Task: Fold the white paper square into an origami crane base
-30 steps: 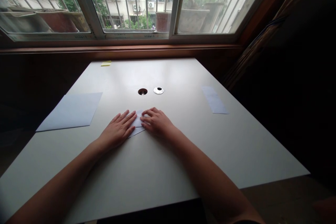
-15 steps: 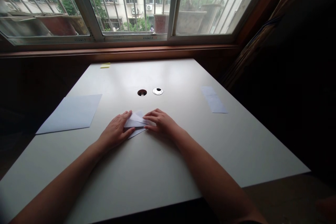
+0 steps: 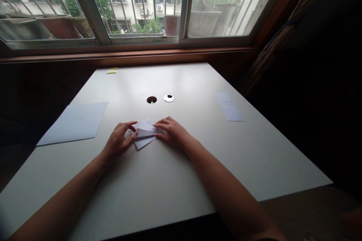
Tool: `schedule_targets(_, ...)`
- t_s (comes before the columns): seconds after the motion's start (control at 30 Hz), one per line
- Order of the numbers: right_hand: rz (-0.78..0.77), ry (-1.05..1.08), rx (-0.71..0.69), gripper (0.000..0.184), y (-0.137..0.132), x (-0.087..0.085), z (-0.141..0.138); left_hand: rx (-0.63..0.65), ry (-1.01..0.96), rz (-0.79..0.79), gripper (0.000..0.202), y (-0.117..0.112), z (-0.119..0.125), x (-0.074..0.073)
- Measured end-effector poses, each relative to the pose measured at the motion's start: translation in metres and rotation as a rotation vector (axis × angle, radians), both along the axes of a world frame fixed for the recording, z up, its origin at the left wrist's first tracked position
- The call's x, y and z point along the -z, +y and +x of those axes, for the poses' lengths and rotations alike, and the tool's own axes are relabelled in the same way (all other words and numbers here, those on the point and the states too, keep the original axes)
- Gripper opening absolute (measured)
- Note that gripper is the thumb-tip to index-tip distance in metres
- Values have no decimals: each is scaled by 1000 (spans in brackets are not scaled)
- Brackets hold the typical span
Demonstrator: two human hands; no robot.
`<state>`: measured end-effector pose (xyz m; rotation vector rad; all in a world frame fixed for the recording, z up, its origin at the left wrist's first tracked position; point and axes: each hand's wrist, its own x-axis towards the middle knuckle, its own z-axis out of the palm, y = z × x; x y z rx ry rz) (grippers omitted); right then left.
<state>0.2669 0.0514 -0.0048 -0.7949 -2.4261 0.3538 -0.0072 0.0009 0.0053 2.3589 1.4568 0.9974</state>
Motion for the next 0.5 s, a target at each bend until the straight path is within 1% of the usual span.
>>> schedule_targets(0.1,-3,-1,11,38,1,2,1,77,-75,54,34,-1,3,-2)
schedule_targets(0.2,-4,4,18,38,2,2,1,210,-125,91,36,-3,6,-4)
schedule_targets(0.27,-3,9,17,37,2,2,1,299,-131,68,37,-5,8,-5)
schedule_targets(0.37,-7,27,14,28,1,1,0,398,-116,20,34,-7,9,-5)
schedule_targets(0.43,-14,42,17,22,1,0,-1,431,-95,-2,33,-7,10,-3)
schedule_targets(0.5,-12,53,8,21,0,-1,-2,443,-62,-10,35,-6,10,-1)
